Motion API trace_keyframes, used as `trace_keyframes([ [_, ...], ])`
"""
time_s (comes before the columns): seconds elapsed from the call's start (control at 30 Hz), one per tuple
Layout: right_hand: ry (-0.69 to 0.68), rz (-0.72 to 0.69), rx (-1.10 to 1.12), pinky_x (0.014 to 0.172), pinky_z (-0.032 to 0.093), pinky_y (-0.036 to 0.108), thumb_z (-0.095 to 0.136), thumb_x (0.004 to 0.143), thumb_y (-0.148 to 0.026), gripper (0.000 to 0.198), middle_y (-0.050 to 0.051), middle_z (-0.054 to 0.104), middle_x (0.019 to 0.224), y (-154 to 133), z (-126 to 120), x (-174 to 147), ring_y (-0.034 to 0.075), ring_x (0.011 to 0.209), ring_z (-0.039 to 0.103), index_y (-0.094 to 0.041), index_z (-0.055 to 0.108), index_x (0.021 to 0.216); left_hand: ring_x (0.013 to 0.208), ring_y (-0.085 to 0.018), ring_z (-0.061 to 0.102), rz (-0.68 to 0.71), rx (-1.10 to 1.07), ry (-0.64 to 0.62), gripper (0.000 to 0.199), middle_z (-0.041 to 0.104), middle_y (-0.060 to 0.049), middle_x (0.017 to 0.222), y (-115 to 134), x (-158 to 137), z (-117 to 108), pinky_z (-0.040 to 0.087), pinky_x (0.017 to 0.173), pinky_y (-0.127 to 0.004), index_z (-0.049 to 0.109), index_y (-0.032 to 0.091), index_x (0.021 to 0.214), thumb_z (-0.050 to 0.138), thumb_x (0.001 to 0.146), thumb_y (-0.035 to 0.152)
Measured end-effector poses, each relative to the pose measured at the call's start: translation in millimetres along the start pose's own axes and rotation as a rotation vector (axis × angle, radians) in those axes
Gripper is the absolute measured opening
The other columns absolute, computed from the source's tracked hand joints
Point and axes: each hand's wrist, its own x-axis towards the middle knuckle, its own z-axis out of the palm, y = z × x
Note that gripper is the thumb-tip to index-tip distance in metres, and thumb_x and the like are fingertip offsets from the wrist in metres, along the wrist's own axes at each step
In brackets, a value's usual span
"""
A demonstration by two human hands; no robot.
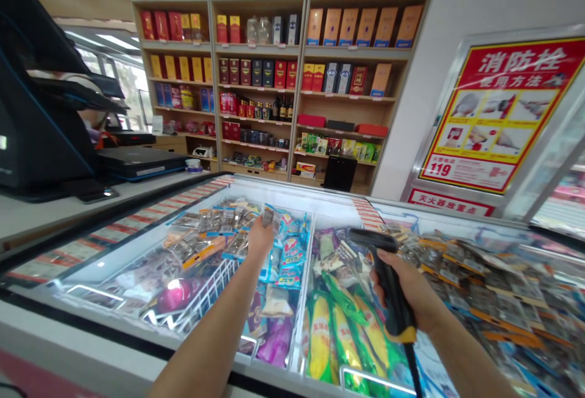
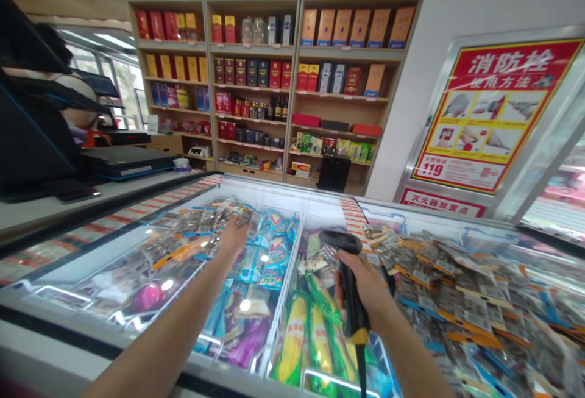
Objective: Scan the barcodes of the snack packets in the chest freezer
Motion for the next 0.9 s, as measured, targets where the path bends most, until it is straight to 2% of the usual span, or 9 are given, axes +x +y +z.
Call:
trace_keyframes([
  [0.1, 0.1, -0.034, 0.019, 0.029, 0.039, 0.02, 0.05, 0.074, -0.036, 0.019, -0.002, 0.054, 0.046, -6, -34, 3, 0.009, 0.032, 0.046, -0.017, 0.051, 0.071, 0.103, -0.028, 0.049, 0.057, 0.237, 0.034, 0.036, 0.053, -0.017, 0.109, 6, -4, -10, 0.038, 0.083, -0.039, 0.048, 0.013, 0.105, 0.042, 0.07, 0.017],
  [0.23, 0.172, -0.027, 0.057, 0.029, 0.038, 0.021, 0.05, 0.074, -0.035, 0.017, -0.003, 0.052, 0.046, -13, -72, 4, 0.01, 0.033, 0.046, -0.018, 0.051, 0.077, 0.12, -0.031, 0.029, 0.149, 0.414, 0.171, 0.047, 0.028, -0.019, 0.133, 24, -24, -8, 0.026, 0.094, -0.044, 0.04, 0.011, 0.116, 0.046, 0.07, 0.022],
  [0.3, 0.188, -0.044, 0.072, 0.03, 0.038, 0.02, 0.05, 0.075, -0.034, 0.016, -0.003, 0.051, 0.046, -16, -87, 3, 0.01, 0.033, 0.045, -0.018, 0.051, 0.075, 0.122, -0.03, 0.026, 0.189, 0.424, 0.1, 0.048, 0.026, -0.016, 0.135, 39, -40, 6, 0.024, 0.096, -0.044, 0.04, 0.014, 0.118, 0.046, 0.072, 0.025],
  [0.37, 0.205, -0.064, 0.07, 0.031, 0.039, 0.02, 0.049, 0.075, -0.033, 0.015, -0.003, 0.051, 0.046, -18, -98, 2, 0.01, 0.034, 0.045, -0.018, 0.05, 0.074, 0.121, -0.027, 0.029, 0.213, 0.388, -0.055, 0.047, 0.029, -0.013, 0.134, 57, -61, 28, 0.026, 0.095, -0.042, 0.04, 0.016, 0.118, 0.047, 0.072, 0.028],
  [0.53, 0.224, -0.08, 0.076, 0.031, 0.038, 0.02, 0.05, 0.075, -0.032, 0.013, -0.003, 0.051, 0.046, -16, -123, 5, 0.01, 0.035, 0.046, -0.018, 0.05, 0.072, 0.113, -0.028, 0.038, 0.255, 0.311, -0.378, 0.054, 0.044, -0.015, 0.122, 97, -123, 100, 0.03, 0.091, -0.041, 0.042, 0.015, 0.115, 0.052, 0.068, 0.041],
  [0.6, 0.248, -0.073, 0.074, 0.031, 0.038, 0.021, 0.051, 0.074, -0.032, 0.014, -0.003, 0.051, 0.045, -12, -132, 7, 0.01, 0.035, 0.046, -0.019, 0.049, 0.07, 0.11, -0.028, 0.04, 0.284, 0.319, -0.434, 0.057, 0.049, -0.014, 0.116, 106, -145, 127, 0.029, 0.091, -0.044, 0.043, 0.015, 0.114, 0.053, 0.067, 0.046],
  [0.7, 0.283, -0.068, 0.072, 0.031, 0.039, 0.022, 0.053, 0.073, -0.034, 0.016, -0.003, 0.051, 0.045, -8, -142, 9, 0.011, 0.035, 0.047, -0.019, 0.049, 0.07, 0.111, -0.029, 0.038, 0.375, 0.334, -0.475, 0.064, 0.049, -0.013, 0.116, 113, -168, 155, 0.023, 0.094, -0.049, 0.039, 0.02, 0.118, 0.054, 0.065, 0.051],
  [0.8, 0.28, -0.071, 0.089, 0.031, 0.04, 0.022, 0.052, 0.073, -0.033, 0.015, -0.003, 0.052, 0.046, -6, -146, 8, 0.011, 0.035, 0.047, -0.019, 0.05, 0.071, 0.112, -0.028, 0.037, 0.471, 0.363, -0.516, 0.054, 0.045, -0.009, 0.121, 117, -177, 170, 0.021, 0.094, -0.05, 0.045, 0.028, 0.115, 0.055, 0.065, 0.047],
  [0.9, 0.288, -0.08, 0.093, 0.031, 0.04, 0.022, 0.052, 0.074, -0.033, 0.014, -0.003, 0.052, 0.046, -6, -145, 6, 0.01, 0.035, 0.046, -0.019, 0.051, 0.072, 0.112, -0.03, 0.037, 0.495, 0.388, -0.562, 0.04, 0.044, -0.007, 0.123, 118, -173, 172, 0.023, 0.093, -0.052, 0.055, 0.03, 0.101, 0.06, 0.063, 0.041],
])
